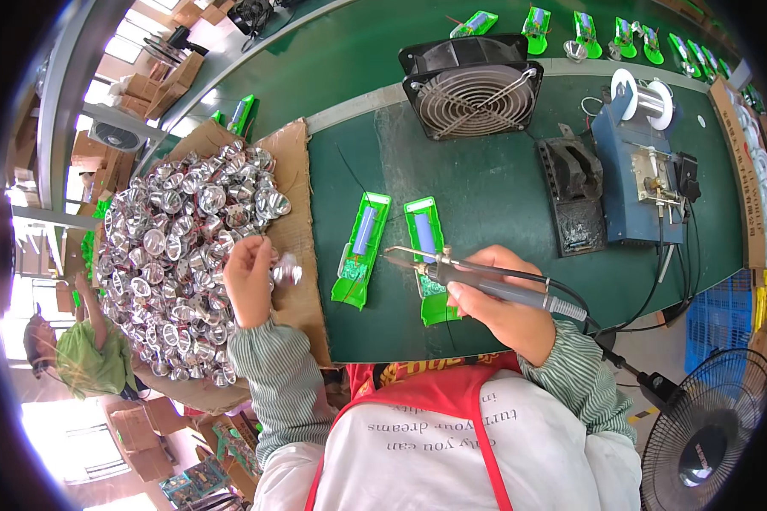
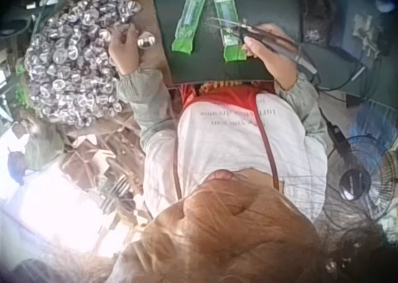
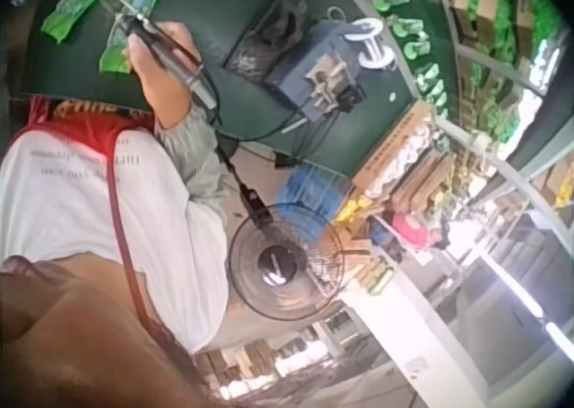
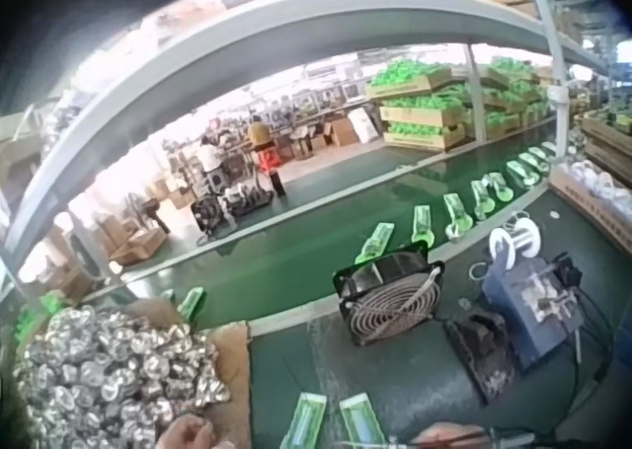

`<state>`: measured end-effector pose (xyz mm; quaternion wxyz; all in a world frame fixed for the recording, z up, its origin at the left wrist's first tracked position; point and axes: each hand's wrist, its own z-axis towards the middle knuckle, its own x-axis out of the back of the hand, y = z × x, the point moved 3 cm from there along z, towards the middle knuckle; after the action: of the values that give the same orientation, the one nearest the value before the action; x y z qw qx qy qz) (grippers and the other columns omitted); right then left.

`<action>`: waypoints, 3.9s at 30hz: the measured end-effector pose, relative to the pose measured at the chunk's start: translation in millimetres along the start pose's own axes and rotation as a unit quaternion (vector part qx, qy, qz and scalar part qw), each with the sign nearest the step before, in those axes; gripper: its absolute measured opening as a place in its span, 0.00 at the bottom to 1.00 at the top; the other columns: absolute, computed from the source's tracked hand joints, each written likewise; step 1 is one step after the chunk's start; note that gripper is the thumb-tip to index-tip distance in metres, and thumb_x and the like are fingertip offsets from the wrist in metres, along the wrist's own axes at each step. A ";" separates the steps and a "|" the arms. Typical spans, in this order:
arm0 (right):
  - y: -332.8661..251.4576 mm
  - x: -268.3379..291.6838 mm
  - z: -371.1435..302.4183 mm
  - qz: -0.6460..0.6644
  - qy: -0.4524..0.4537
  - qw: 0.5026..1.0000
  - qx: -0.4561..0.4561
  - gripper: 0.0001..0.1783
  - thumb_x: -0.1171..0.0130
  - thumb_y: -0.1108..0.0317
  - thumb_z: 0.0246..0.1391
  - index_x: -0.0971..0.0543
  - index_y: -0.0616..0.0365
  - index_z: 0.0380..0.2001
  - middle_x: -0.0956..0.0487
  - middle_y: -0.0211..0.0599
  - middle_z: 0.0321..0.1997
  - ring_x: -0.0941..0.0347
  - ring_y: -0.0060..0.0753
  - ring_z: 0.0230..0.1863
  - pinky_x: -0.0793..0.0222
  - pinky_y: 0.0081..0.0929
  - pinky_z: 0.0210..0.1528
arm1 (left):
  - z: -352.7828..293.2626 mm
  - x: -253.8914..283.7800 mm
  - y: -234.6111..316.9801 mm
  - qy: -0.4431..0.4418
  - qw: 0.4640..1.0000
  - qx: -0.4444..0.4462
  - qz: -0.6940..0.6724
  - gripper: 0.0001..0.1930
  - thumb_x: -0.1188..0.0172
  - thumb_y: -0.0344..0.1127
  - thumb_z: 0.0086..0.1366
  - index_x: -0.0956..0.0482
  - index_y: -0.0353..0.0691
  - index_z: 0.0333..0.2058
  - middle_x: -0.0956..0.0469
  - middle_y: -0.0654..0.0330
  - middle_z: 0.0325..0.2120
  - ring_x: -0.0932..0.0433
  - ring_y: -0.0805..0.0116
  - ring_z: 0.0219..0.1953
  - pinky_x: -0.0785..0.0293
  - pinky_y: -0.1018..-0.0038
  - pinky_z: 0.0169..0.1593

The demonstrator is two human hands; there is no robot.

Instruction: The person solders wires onto flashlight circuit assemblies using a soldering iron and places the assembled units onto the conveyor belt.

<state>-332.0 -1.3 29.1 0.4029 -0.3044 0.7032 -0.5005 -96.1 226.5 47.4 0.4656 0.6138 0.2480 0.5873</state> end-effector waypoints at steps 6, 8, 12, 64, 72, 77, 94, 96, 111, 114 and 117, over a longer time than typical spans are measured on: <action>5.6 -18.1 10.1 -0.017 -0.053 0.998 -0.018 0.10 0.43 0.74 0.49 0.29 0.66 0.34 0.23 0.38 0.28 0.26 0.21 0.28 0.28 0.18 0.29 | -53.4 -23.2 9.8 -0.107 0.959 -0.131 0.229 0.04 0.43 0.29 0.55 0.25 0.34 0.28 0.25 0.56 0.25 0.28 0.60 0.29 0.33 0.67 0.35; 6.6 -27.4 14.1 -0.029 -0.064 0.997 -0.012 0.10 0.43 0.73 0.49 0.29 0.66 0.34 0.23 0.37 0.28 0.25 0.21 0.28 0.28 0.18 0.29 | -59.1 -35.5 5.7 -0.152 0.956 -0.127 0.217 0.03 0.43 0.28 0.54 0.25 0.35 0.26 0.25 0.53 0.27 0.29 0.55 0.31 0.33 0.64 0.35; 13.9 -37.0 20.9 -0.019 -0.072 0.997 -0.029 0.09 0.43 0.73 0.49 0.28 0.65 0.34 0.23 0.36 0.27 0.25 0.21 0.28 0.28 0.19 0.28 | -57.4 -43.8 -1.1 -0.127 0.965 -0.155 0.168 0.03 0.43 0.27 0.53 0.26 0.35 0.26 0.25 0.53 0.27 0.29 0.55 0.32 0.33 0.65 0.36; 17.3 -33.6 23.5 -0.008 -0.091 0.994 -0.064 0.10 0.43 0.74 0.49 0.30 0.65 0.34 0.23 0.38 0.29 0.25 0.22 0.30 0.28 0.19 0.29 | -53.2 -25.4 -22.2 -0.139 0.959 0.082 0.232 0.14 0.42 0.42 0.55 0.22 0.35 0.32 0.22 0.53 0.22 0.23 0.60 0.24 0.30 0.69 0.29; 14.6 -28.3 20.1 -0.009 -0.069 0.997 -0.042 0.10 0.43 0.74 0.49 0.30 0.65 0.34 0.23 0.38 0.29 0.25 0.23 0.30 0.28 0.18 0.28 | -57.8 -30.6 -3.4 -0.074 0.980 -0.103 0.156 0.05 0.43 0.30 0.56 0.22 0.34 0.30 0.27 0.54 0.22 0.30 0.59 0.27 0.35 0.67 0.33; 17.5 -33.3 23.0 -0.007 -0.083 0.995 -0.050 0.10 0.43 0.74 0.49 0.30 0.65 0.34 0.23 0.38 0.29 0.25 0.23 0.30 0.28 0.18 0.28 | -68.9 -39.0 8.1 -0.121 0.958 -0.154 0.212 0.03 0.42 0.27 0.52 0.23 0.36 0.27 0.29 0.54 0.24 0.32 0.56 0.30 0.35 0.66 0.34; 26.4 -44.7 32.4 -0.012 -0.093 0.993 -0.070 0.10 0.42 0.72 0.48 0.29 0.63 0.33 0.23 0.34 0.25 0.27 0.20 0.25 0.31 0.19 0.26 | -68.0 -47.8 5.2 -0.198 0.932 -0.150 0.265 0.03 0.43 0.29 0.50 0.24 0.37 0.26 0.30 0.56 0.26 0.31 0.55 0.33 0.36 0.63 0.35; 27.6 -45.7 33.2 -0.015 -0.095 0.993 -0.068 0.10 0.42 0.72 0.48 0.28 0.63 0.33 0.23 0.34 0.25 0.27 0.19 0.25 0.31 0.19 0.26 | -67.2 -47.9 5.5 -0.202 0.930 -0.150 0.269 0.03 0.43 0.29 0.50 0.24 0.38 0.26 0.30 0.56 0.26 0.31 0.55 0.33 0.36 0.63 0.35; 23.4 -43.2 32.7 -0.015 -0.086 0.993 -0.076 0.10 0.42 0.73 0.48 0.29 0.64 0.34 0.23 0.35 0.27 0.27 0.20 0.27 0.30 0.19 0.26 | -66.2 -49.4 9.4 -0.209 0.928 -0.163 0.261 0.04 0.44 0.28 0.51 0.25 0.34 0.25 0.31 0.53 0.24 0.30 0.54 0.29 0.35 0.63 0.32; 18.5 -39.0 29.6 0.007 -0.082 0.993 -0.080 0.11 0.42 0.73 0.48 0.29 0.64 0.35 0.24 0.36 0.29 0.26 0.22 0.29 0.29 0.20 0.28 | -66.3 -49.2 9.1 -0.205 0.930 -0.160 0.258 0.04 0.44 0.28 0.51 0.25 0.34 0.25 0.30 0.53 0.24 0.30 0.53 0.29 0.35 0.63 0.32; 14.8 -34.8 26.5 0.009 -0.073 0.994 -0.084 0.12 0.42 0.73 0.48 0.29 0.65 0.36 0.24 0.36 0.30 0.26 0.22 0.30 0.28 0.20 0.29 | -66.0 -49.9 8.0 -0.209 0.928 -0.167 0.260 0.04 0.44 0.28 0.51 0.25 0.34 0.25 0.30 0.53 0.24 0.30 0.54 0.29 0.34 0.64 0.32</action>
<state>-292.3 20.0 19.5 0.4304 -0.3663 0.7147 -0.4121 -170.2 199.0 21.7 0.4336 0.6790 -0.1245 0.5792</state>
